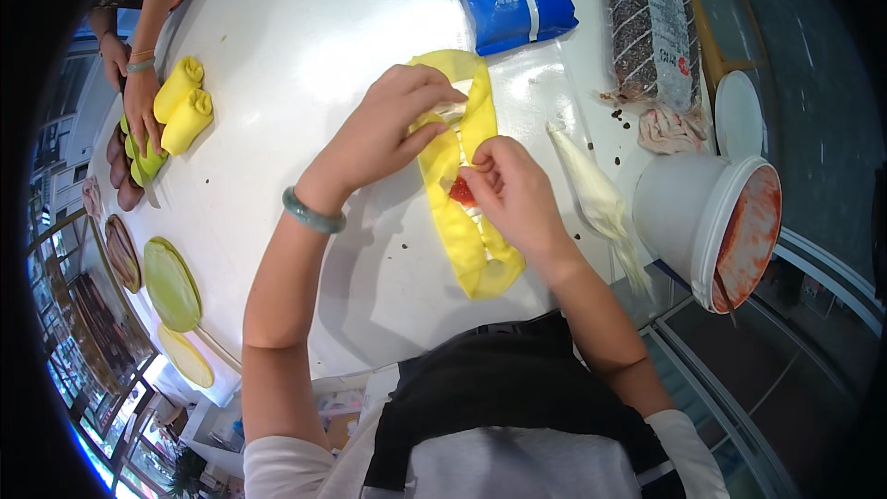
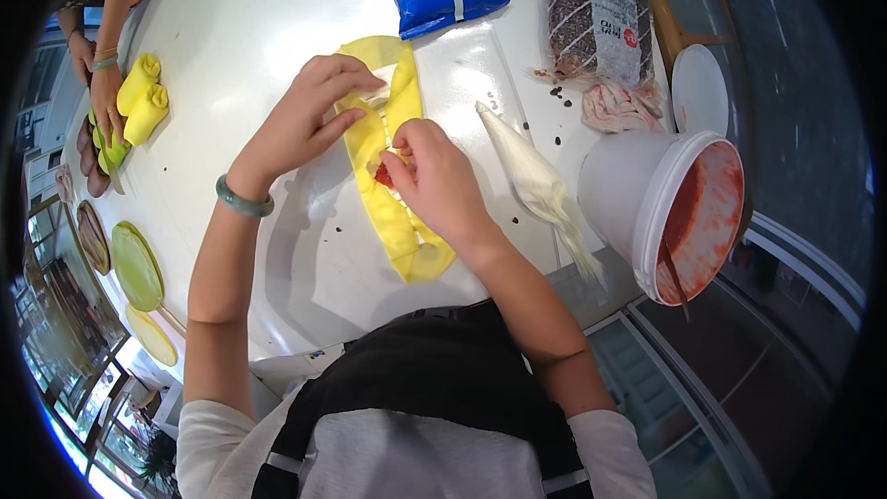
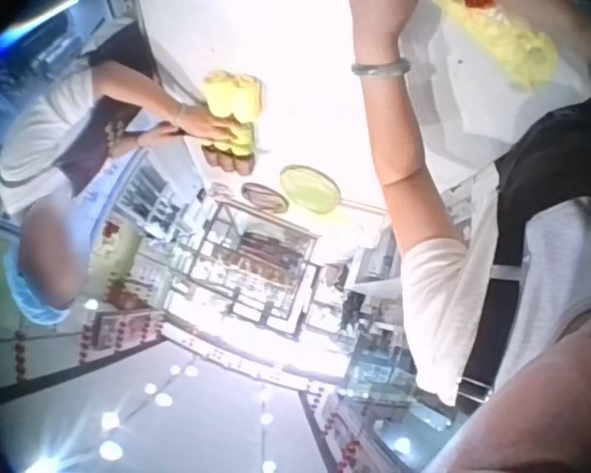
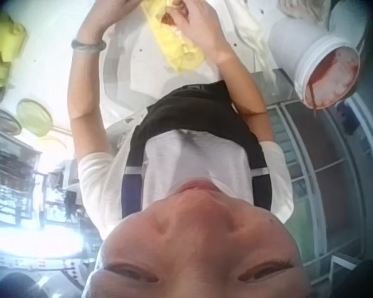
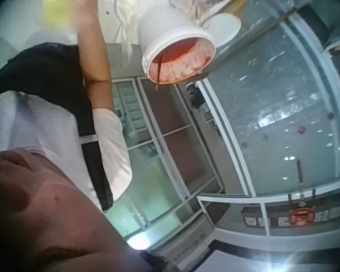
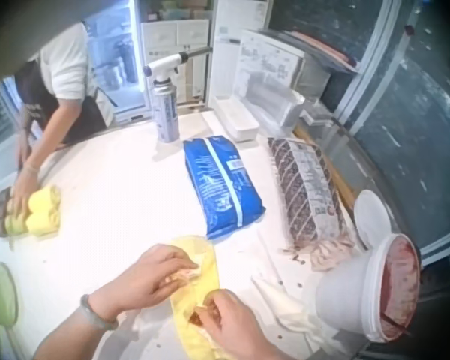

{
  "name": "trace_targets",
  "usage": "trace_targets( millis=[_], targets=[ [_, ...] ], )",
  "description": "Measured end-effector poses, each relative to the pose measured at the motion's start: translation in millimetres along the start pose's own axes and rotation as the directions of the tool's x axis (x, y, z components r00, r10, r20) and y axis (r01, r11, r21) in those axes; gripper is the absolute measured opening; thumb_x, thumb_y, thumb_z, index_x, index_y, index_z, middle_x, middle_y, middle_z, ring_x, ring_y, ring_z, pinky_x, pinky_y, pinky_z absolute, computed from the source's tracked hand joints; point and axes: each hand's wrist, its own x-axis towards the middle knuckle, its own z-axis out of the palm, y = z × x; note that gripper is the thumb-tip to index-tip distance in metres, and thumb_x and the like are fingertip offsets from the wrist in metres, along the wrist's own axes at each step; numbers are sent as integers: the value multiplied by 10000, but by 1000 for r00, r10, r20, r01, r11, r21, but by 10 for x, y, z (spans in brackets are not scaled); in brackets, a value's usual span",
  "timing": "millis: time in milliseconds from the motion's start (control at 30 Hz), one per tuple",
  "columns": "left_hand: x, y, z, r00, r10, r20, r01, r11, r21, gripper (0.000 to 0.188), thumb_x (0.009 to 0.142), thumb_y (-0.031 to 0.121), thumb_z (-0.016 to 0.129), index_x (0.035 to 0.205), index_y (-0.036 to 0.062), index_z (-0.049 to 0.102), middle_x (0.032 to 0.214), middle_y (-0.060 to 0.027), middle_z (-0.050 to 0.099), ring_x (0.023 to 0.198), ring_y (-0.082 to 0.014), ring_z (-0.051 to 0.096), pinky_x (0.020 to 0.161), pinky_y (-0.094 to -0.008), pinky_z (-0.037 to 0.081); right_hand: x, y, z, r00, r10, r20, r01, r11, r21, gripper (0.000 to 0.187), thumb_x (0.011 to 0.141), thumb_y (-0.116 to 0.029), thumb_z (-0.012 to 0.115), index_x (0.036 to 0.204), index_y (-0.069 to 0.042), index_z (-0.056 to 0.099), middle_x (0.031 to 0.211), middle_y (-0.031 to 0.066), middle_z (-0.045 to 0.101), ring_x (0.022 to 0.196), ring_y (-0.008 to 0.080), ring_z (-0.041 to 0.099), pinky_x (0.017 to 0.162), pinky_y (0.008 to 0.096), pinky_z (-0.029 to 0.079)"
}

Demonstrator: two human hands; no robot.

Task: The person spreads white cream and red jam onto flat crepes, then rolls them into cylindrical shapes. They repeat this process with multiple crepes of different colors and place the finished rolls on the counter.

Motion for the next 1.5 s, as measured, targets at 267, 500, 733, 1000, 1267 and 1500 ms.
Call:
trace_targets(
  millis=[267,500,733,1000,1267,1500],
  targets=[
    [-361,153,827,929,-198,-312,301,896,327,829,1028,445,570,1596,-95,299,1687,-289,259,1590,-423,214,1279,-570,156,334,427,73,948,-212,239,291,879,-377,1037,980,-657,554,1650,38,173,1723,277,133,1614,423,83,1300,546,85],
    [-528,276,984,925,-234,-301,318,908,272,890,1016,513,557,1580,-125,300,1673,-320,259,1587,-434,211,1279,-566,158,50,466,-60,924,-256,285,348,874,-341,1162,918,-799,480,1648,47,161,1718,287,142,1612,421,111,1298,546,95],
    [-867,640,1138,904,-312,-292,382,897,223,896,997,441,617,1587,-135,267,1684,-331,216,1587,-454,195,1279,-568,151,-342,449,-189,929,-253,269,328,900,-286,1200,898,-843,419,1643,62,164,1713,295,156,1606,426,140,1295,544,106],
    [-1052,920,1419,904,-335,-265,407,865,293,993,986,592,563,1593,-130,254,1681,-336,214,1589,-460,180,1274,-590,138,-741,479,-274,936,-201,288,305,873,-381,1181,889,-812,477,1634,66,210,1710,280,191,1605,412,160,1292,549,125],
    [-1283,1220,1552,916,-321,-241,385,872,303,860,954,471,646,1543,-100,388,1645,-286,325,1562,-409,275,1275,-551,205,-1097,414,-423,912,-239,332,352,872,-339,921,892,-550,676,1575,-2,390,1664,210,339,1574,376,275,1287,536,190],
    [-1727,1132,1469,999,10,-38,4,937,350,280,918,142,669,1191,79,674,1240,-79,633,1200,-283,570,1130,-464,420,-1102,538,-677,811,-421,406,528,826,-197,225,802,-93,796,1019,-127,749,1115,50,671,1097,275,622,1031,443,446]
  ],
)
